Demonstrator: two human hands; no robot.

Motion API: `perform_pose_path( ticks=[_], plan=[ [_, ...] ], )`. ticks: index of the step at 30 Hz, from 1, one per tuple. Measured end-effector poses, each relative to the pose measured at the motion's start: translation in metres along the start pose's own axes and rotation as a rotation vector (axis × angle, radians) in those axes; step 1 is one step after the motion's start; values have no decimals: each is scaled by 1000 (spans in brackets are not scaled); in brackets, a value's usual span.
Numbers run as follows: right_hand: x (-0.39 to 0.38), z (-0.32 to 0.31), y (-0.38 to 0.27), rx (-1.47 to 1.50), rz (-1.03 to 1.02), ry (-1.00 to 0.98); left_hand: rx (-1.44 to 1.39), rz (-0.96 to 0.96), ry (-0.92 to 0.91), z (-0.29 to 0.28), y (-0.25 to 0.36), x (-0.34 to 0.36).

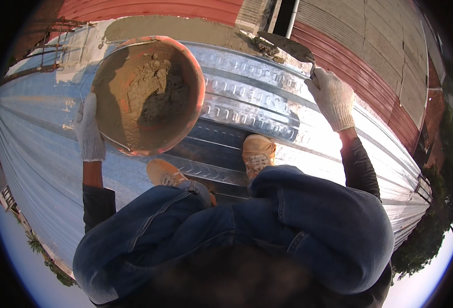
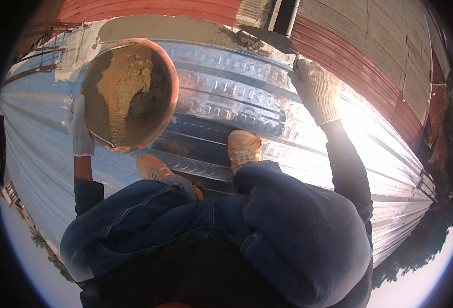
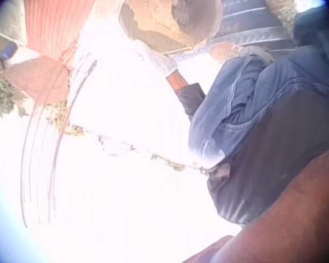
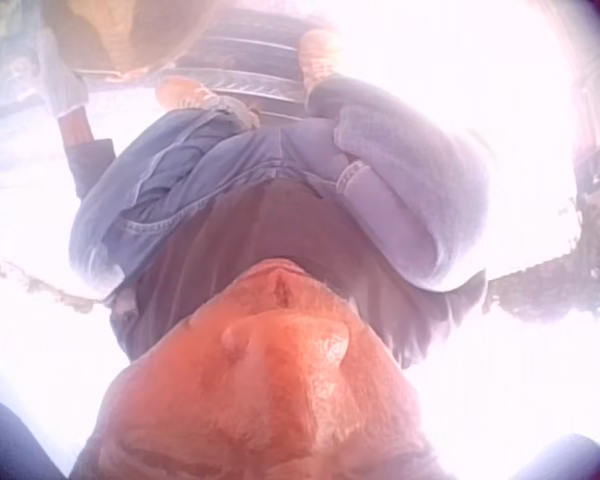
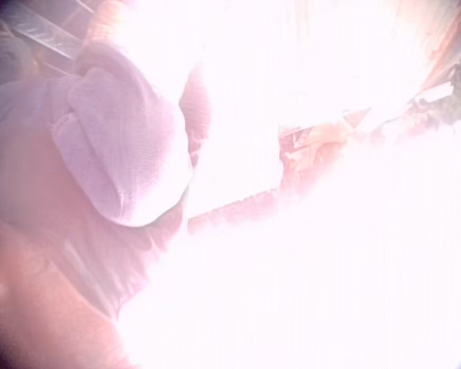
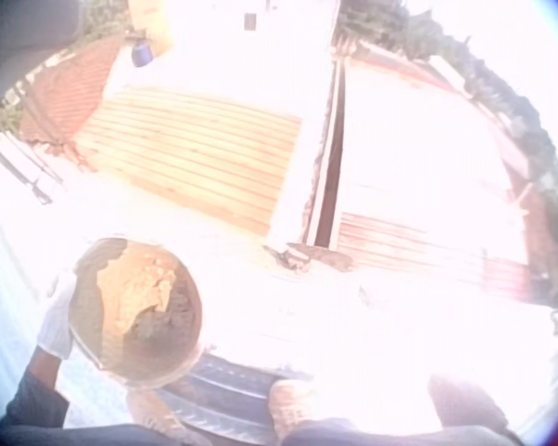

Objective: The person scoops cement from a bucket using a trowel and applies it to a corrugated metal roof, smoothing the surface. The person repeatedly scoops and spreads the material along the roof seams.

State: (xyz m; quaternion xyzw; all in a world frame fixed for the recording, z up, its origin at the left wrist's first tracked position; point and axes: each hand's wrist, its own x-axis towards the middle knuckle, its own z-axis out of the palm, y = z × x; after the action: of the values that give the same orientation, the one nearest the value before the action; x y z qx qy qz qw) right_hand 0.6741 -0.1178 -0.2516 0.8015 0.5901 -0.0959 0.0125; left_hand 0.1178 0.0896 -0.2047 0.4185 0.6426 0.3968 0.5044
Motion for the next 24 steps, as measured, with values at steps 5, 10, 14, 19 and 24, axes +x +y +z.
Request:
perform_pose_path(
  ticks=[5, 10, 14, 19, 24],
  plan=[
    [1, 10, 5, 240, 73, -31, 8, -8, -34, 6, 7, -12],
    [6, 22, 5, 1127, 504, -361, 55, -5, 12, -11, -7, -2],
    [25, 53, -34, 1575, 638, -266, 31, -28, 13, -13, -17, 3],
    [64, 82, -92, 1736, 722, -144, 42, -39, 8, -17, -23, 6],
    [72, 82, -142, 1573, 741, -113, -39, -63, 43, -29, -35, 8]
  ],
)
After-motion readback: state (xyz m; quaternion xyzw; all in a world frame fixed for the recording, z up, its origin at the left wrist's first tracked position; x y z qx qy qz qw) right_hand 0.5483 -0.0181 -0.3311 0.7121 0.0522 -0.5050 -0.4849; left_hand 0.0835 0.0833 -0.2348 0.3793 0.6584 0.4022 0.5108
